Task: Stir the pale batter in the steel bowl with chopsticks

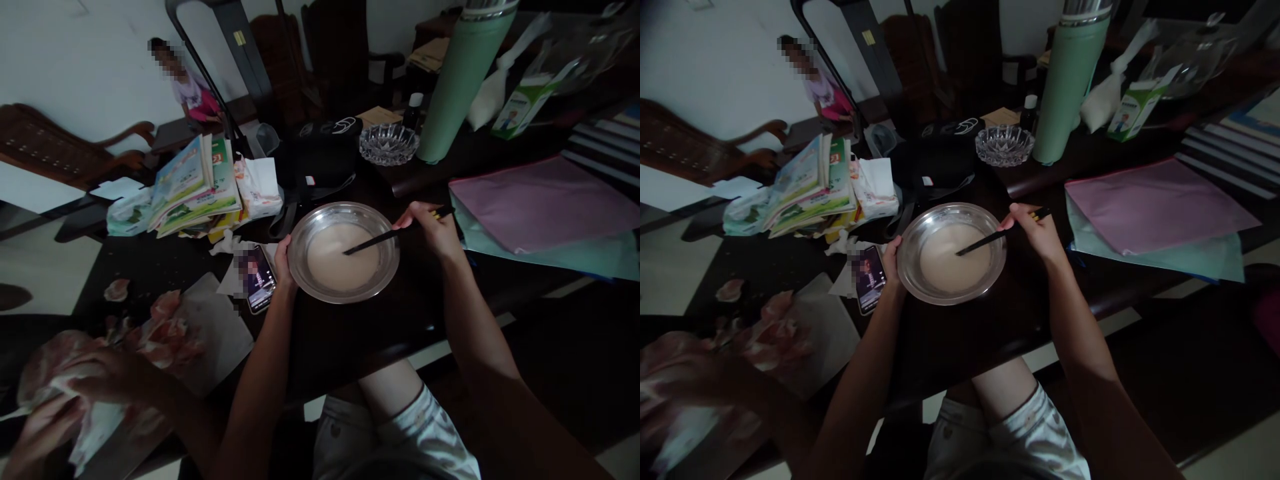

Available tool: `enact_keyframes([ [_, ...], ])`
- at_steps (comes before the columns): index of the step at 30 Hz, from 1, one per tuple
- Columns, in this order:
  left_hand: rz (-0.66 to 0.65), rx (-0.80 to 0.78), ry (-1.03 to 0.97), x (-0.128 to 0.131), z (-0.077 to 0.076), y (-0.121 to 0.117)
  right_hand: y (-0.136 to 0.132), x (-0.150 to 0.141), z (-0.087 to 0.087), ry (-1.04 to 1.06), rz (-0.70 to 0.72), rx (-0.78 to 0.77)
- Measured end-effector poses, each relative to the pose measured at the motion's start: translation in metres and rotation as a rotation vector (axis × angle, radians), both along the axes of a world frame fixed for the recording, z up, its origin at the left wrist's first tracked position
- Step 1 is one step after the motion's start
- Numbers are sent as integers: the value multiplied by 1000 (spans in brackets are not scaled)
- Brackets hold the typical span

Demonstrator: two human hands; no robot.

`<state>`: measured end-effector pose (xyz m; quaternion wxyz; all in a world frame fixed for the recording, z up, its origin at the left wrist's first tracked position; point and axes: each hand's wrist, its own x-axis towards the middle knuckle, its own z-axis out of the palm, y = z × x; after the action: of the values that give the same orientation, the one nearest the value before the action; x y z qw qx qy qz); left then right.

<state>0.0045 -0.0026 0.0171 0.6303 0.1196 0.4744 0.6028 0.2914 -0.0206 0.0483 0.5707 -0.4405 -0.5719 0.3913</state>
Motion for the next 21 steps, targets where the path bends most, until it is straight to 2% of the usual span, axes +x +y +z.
enact_keyframes([
  [1,-1,-1,1,0,0,0,0,1,0,7,-1,0],
  [6,-15,8,8,0,0,0,-1,-2,1,-55,176,-10],
  [11,-15,-17,28,-1,1,0,0,0,0,7,11,-14],
  [16,-46,-38,67,-2,2,0,-1,-2,2,-41,176,-46],
  [18,-50,-47,81,-2,2,0,-1,-3,2,-42,147,-34],
  [21,-48,-50,94,-3,3,0,0,0,0,16,29,-10],
])
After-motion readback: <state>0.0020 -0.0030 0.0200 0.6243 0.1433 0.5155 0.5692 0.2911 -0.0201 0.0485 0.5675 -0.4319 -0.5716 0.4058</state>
